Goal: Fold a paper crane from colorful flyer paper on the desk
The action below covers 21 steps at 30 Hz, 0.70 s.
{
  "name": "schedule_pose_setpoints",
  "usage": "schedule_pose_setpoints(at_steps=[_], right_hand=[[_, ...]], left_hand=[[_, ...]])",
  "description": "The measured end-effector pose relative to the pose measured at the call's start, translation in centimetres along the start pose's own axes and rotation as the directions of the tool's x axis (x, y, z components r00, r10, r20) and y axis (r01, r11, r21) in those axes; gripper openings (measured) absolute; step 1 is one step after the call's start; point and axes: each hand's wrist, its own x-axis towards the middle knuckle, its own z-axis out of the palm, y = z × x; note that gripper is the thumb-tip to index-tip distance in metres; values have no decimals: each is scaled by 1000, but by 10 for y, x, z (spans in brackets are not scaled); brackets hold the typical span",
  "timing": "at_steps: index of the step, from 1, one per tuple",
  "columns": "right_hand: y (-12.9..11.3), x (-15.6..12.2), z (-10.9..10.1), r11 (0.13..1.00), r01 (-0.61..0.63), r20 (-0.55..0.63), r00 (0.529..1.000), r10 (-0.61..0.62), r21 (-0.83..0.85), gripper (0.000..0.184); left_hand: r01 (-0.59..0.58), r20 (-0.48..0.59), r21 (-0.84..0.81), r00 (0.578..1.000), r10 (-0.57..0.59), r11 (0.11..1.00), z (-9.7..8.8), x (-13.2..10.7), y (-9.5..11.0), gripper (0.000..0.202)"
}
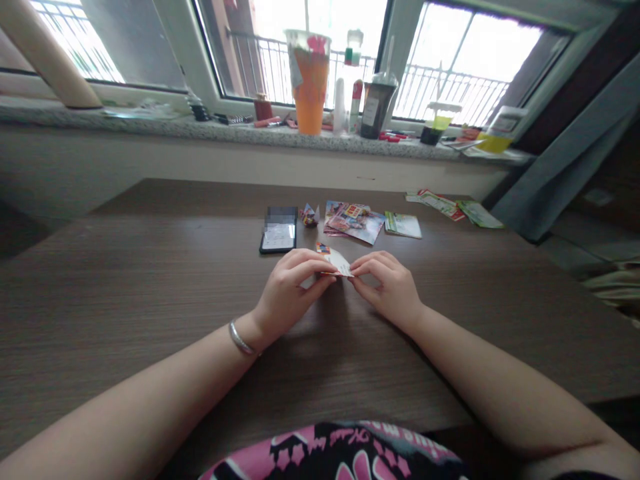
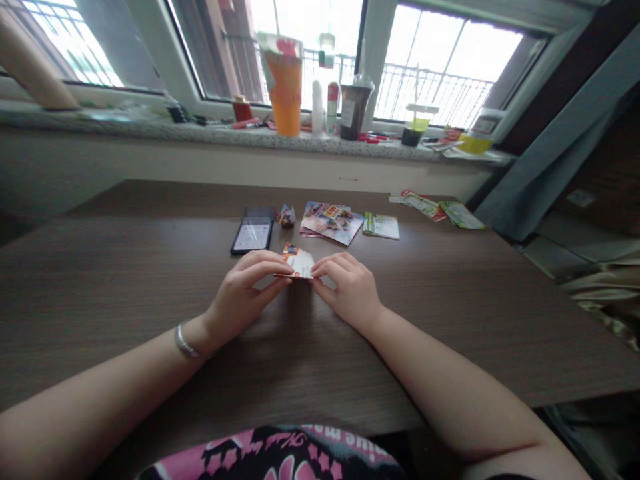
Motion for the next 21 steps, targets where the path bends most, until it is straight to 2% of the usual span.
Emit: schedule_pose_setpoints(at_steps=[6,21], right_hand=[[1,1,-1,994,65,-46,997,-62,86,4],[2,1,-2,995,49,-65,997,-43,88,3]], left_hand=[[42,12,-1,999,-42,999,0,-1,-2,7],[44,51,-53,998,-41,998,0,-4,-5,10]])
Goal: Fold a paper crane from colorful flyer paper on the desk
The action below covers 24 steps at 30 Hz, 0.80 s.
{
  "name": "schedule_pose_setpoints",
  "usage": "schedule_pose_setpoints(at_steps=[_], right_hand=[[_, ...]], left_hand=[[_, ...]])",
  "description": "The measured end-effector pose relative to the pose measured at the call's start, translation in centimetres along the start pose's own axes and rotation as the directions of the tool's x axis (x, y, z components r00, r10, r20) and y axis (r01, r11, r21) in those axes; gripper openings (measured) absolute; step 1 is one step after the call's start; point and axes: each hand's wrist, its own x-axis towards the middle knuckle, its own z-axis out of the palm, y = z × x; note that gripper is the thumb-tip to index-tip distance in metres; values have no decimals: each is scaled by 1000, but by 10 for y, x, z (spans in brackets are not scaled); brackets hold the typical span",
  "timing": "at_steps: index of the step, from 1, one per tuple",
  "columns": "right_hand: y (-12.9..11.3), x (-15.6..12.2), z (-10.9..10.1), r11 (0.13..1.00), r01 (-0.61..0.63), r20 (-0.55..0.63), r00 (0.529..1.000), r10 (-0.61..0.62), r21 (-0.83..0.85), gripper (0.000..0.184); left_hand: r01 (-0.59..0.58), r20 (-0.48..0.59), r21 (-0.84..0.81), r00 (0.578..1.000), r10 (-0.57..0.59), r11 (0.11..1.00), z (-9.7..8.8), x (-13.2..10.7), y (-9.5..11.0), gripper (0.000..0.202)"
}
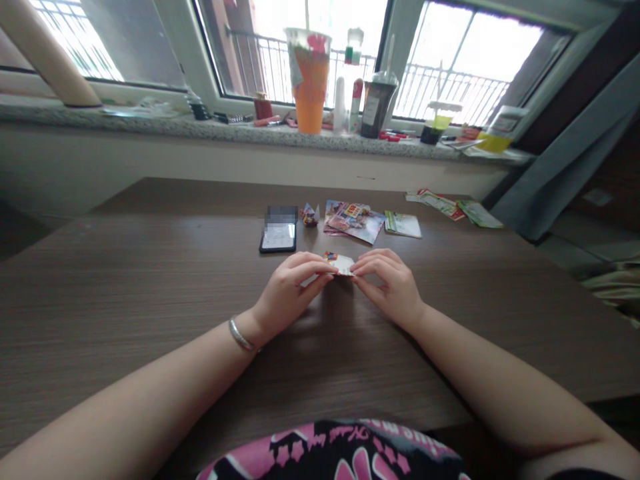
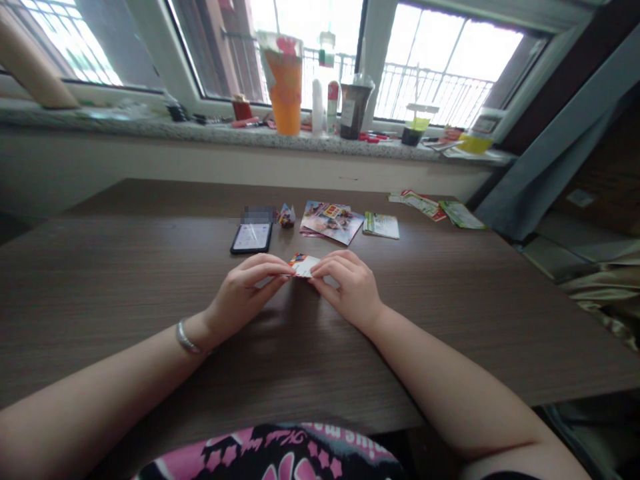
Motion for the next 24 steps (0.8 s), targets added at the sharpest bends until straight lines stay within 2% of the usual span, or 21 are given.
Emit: schedule_pose_setpoints(at_steps=[9,12,16,19,24], right_hand=[[-2,1,-2,998,16,14,1000,-16,-59,4],[-4,1,-3,995,14,47,999,-10,-98,6],[-8,1,-3,992,37,82,996,-28,-122,6],[-8,1,-2,992,51,86,995,-41,-116,4],[-4,1,0,1000,23,69,997,-22,-18,7]], left_hand=[[-13,10,13,1000,12,1000,0,0,-1,10],[-56,6,37,998,56,998,1,1,1,10],[-123,54,124,992,117,985,1,1,3,7],[-106,59,149,993,99,983,1,1,4,6],[-52,50,82,998,48,995,2,0,2,6]])
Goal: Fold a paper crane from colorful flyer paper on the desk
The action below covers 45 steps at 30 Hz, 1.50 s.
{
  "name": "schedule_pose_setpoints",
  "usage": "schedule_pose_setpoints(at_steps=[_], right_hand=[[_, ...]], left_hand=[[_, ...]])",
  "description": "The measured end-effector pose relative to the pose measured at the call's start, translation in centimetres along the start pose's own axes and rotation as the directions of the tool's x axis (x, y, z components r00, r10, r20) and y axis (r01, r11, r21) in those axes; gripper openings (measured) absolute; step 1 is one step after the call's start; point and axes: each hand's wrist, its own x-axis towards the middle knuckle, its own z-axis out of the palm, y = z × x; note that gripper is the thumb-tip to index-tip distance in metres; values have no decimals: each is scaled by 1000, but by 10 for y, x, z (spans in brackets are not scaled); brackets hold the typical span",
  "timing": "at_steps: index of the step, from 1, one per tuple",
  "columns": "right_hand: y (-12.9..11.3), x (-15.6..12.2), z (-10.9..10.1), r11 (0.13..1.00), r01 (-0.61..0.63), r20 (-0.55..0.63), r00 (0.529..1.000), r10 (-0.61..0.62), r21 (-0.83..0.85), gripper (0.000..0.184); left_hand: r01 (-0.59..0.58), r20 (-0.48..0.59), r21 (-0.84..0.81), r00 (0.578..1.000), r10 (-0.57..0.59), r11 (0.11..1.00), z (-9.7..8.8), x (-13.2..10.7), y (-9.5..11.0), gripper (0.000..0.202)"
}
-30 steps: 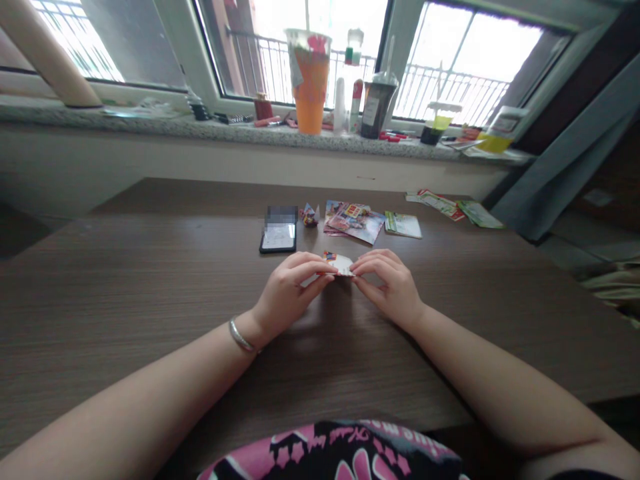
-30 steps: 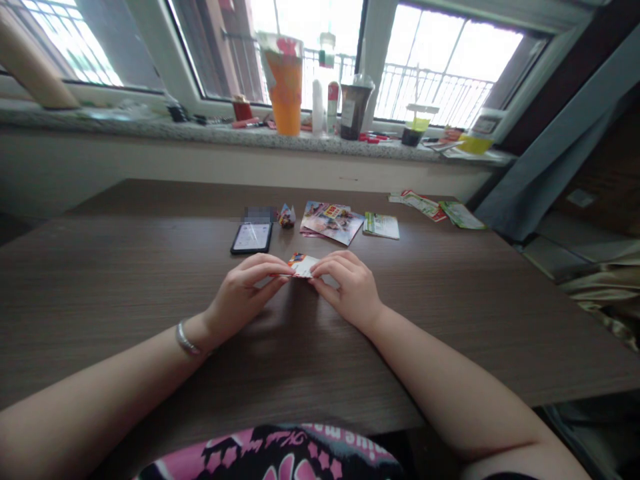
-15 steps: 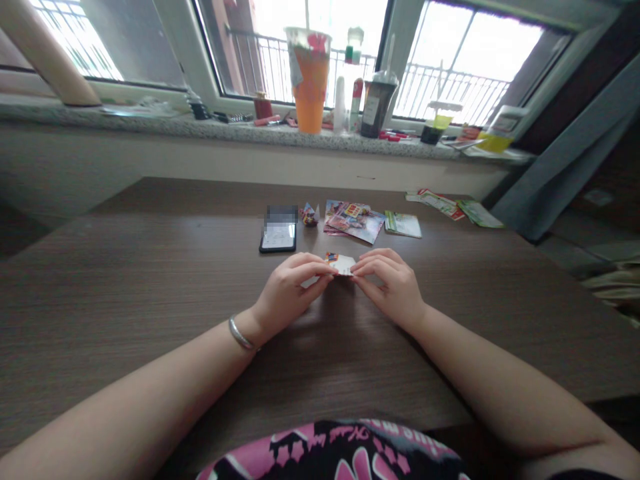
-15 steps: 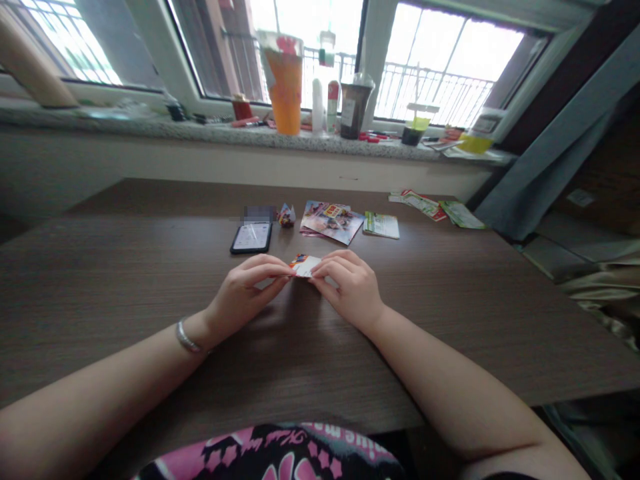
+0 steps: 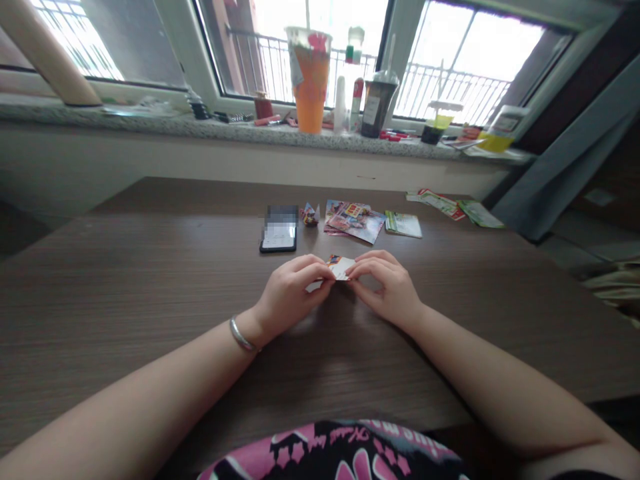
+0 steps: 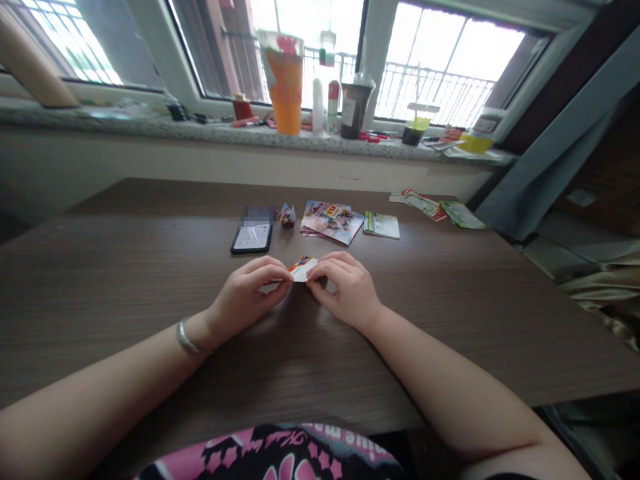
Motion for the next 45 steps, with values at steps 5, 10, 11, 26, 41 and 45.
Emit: schedule_pose_setpoints(at_steps=[5,10,11,26,41,45], right_hand=[[-1,1,1,999,-8,-2,1000,8,47,7],[-7,1,2,999,-2,6,1000,1,43,8],[-8,1,3,999,-5,5,1000,5,48,8],[-9,3,9,994,-33,-9,999,34,106,12],[-10,3,12,1000,-17,22,1000,17,-22,11],[-5,2,12,998,-46,40,998,48,-52,11]], left_hand=[[-67,32,78,997,65,995,-1,1,1,5],[-196,74,193,980,185,961,-3,2,2,4],[-201,79,202,979,189,959,-4,2,2,4],[-178,142,214,978,150,960,-1,1,2,9],[-229,195,279,964,178,933,-2,2,1,16],[-214,156,250,971,179,944,-1,2,1,16]])
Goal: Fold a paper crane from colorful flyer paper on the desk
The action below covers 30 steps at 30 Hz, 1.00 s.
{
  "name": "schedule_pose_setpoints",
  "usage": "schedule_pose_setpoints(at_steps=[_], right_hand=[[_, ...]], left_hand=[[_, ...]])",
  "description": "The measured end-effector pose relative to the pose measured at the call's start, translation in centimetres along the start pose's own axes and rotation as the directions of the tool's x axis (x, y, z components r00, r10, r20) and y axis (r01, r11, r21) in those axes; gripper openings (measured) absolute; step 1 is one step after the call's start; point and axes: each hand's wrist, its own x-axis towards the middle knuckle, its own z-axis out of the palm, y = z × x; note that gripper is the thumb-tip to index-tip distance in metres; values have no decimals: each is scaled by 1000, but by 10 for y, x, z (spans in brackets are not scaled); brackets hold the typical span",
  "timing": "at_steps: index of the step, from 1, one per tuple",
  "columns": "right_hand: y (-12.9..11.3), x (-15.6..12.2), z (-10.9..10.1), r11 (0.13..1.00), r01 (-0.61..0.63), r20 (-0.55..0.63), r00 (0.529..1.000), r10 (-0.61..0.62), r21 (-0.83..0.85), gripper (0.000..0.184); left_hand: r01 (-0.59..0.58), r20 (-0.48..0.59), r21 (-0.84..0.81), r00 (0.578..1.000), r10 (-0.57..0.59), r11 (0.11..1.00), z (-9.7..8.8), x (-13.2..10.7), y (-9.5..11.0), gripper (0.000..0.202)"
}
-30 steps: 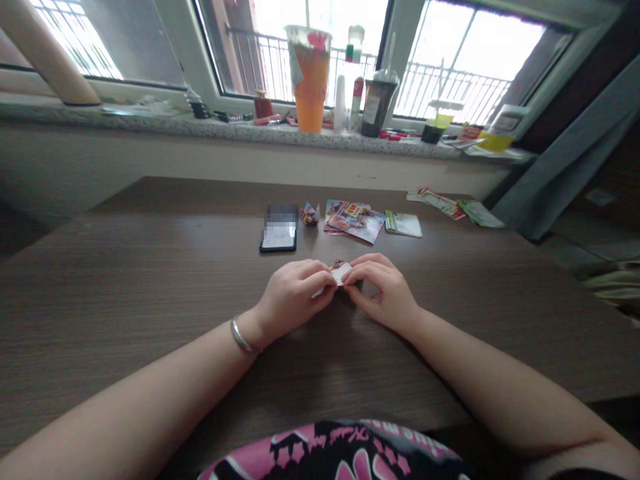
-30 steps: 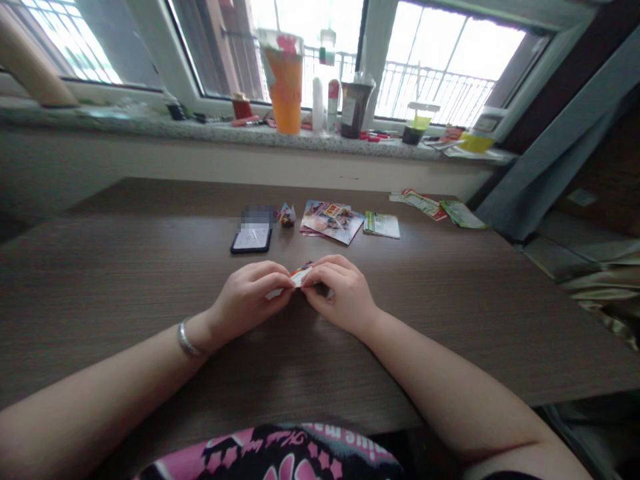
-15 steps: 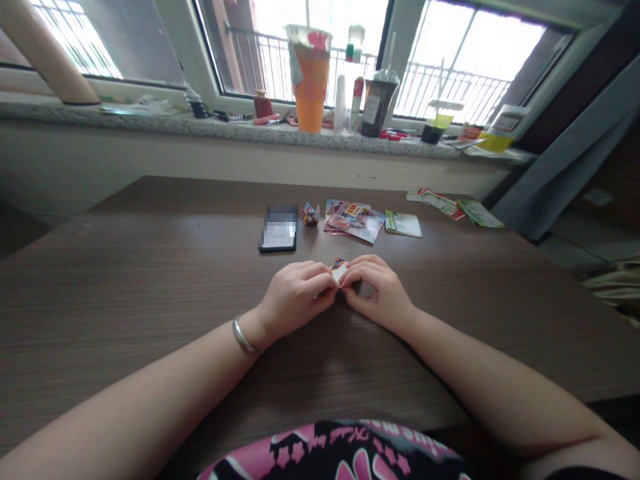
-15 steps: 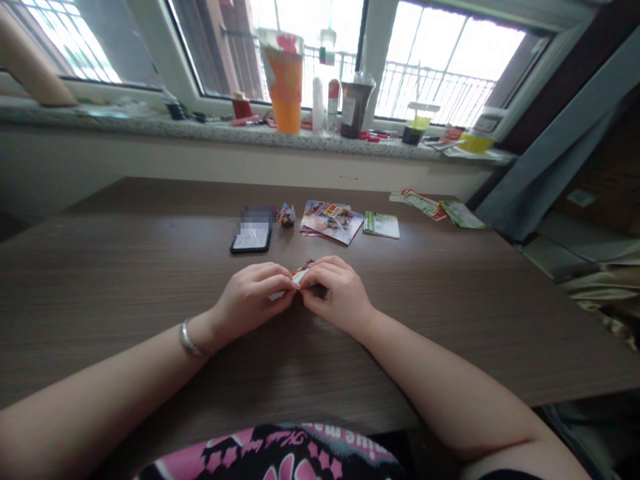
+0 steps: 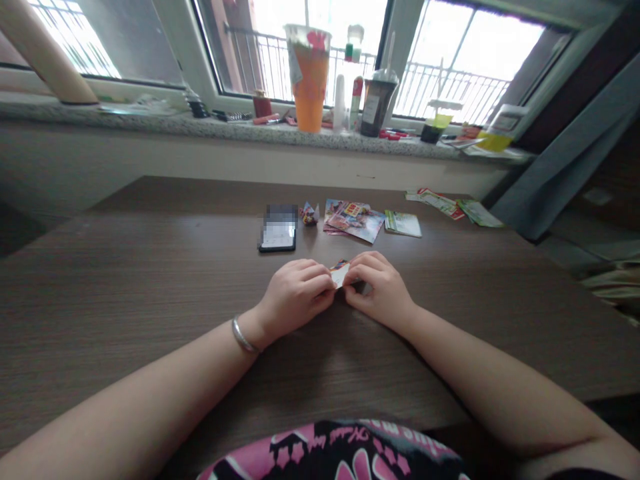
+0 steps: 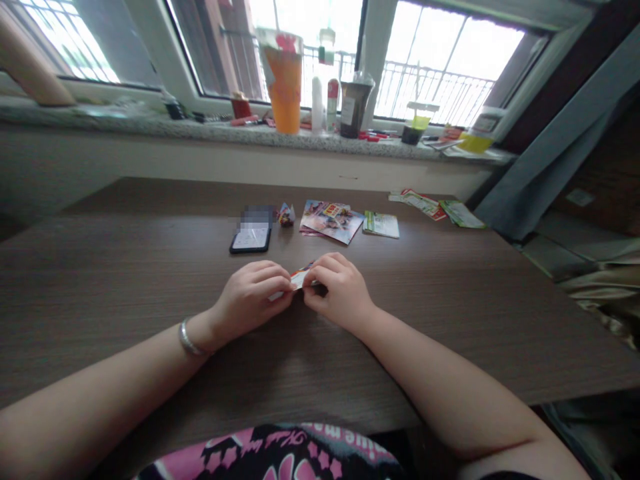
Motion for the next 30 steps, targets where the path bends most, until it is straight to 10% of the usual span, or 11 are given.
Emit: schedule_pose_setpoints(at_steps=[30], right_hand=[[17,-3,-2,980,4,42,999,4,-197,9]], left_hand=[[97,87,-31,992,-94,995,3,-8,-13,11]])
